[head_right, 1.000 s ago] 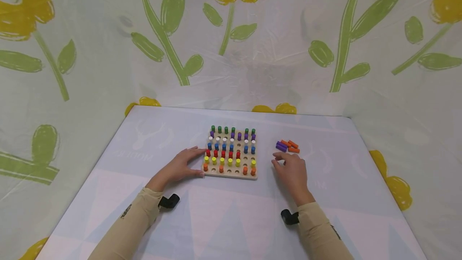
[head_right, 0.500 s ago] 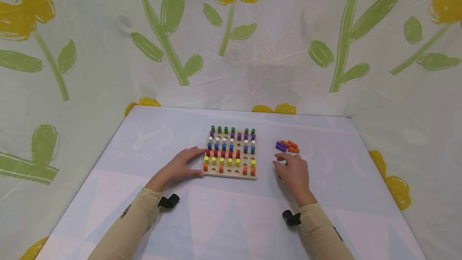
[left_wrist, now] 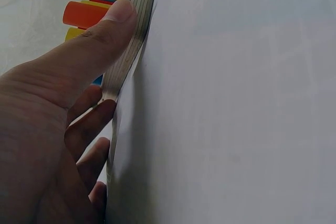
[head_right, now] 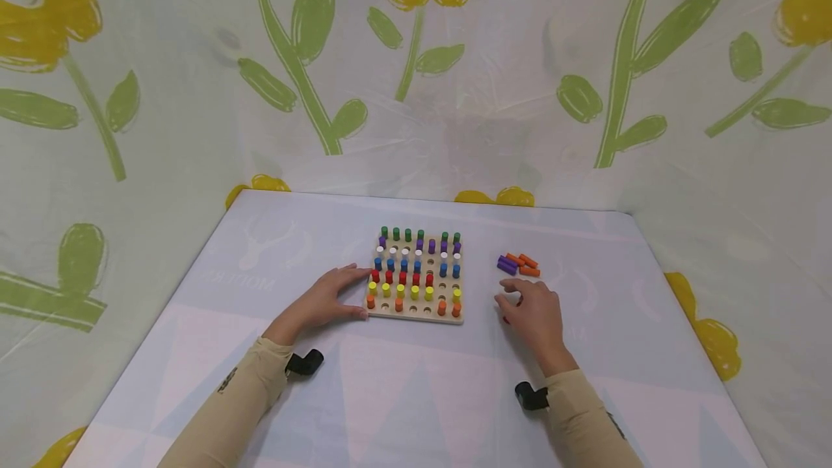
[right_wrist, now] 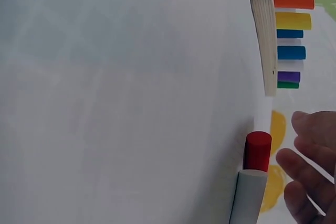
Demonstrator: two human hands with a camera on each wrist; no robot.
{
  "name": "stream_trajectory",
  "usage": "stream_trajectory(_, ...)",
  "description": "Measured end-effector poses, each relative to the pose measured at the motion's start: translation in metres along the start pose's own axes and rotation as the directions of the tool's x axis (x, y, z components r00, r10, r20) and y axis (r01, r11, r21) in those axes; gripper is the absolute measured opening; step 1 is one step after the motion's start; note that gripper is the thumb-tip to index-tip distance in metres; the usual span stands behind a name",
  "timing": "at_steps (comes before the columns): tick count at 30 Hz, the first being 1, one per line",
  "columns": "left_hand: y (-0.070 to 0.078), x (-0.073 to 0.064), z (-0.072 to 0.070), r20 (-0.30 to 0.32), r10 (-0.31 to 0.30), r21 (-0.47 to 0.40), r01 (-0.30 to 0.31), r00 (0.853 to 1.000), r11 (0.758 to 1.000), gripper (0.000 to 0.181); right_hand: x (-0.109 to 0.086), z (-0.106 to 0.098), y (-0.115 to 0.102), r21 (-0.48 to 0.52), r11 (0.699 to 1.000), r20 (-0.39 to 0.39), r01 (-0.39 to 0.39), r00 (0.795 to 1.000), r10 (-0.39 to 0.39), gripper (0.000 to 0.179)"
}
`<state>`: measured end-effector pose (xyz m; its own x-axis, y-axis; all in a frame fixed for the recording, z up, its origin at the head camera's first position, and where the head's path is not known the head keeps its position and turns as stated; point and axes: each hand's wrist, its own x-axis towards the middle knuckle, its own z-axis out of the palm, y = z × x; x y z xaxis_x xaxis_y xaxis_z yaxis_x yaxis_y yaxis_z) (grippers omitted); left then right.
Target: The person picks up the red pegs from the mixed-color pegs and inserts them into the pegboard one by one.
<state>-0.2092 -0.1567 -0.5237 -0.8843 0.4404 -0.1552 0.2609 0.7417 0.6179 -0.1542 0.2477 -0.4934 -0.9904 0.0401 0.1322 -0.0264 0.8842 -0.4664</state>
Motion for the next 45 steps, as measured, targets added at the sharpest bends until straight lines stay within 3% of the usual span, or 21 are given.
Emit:
stream_trajectory(9, 0.0, 0.001, 0.0, 0.006, 0.002, -0.002, -0.002, 1.0, 1.0, 0.091, -0.006, -0.002, 0.011, -0.003, 1.0, -0.007, 0.019, 1.0, -0.019, 0.035)
stream_trajectory(23, 0.001, 0.0, 0.001, 0.006, -0.007, -0.005, 0.007, 1.0, 1.0, 0.091, -0.012, -0.004, 0.015, -0.012, 0.999, 0.048, -0.032, 0.998, 0.033, 0.041)
stream_trajectory(45, 0.001, -0.002, -0.001, 0.007, -0.012, -0.017, 0.012, 1.0, 1.0, 0.091, -0.02, -0.008, 0.014, -0.062, 0.998, 0.022, 0.012, 1.0, -0.01, 0.041)
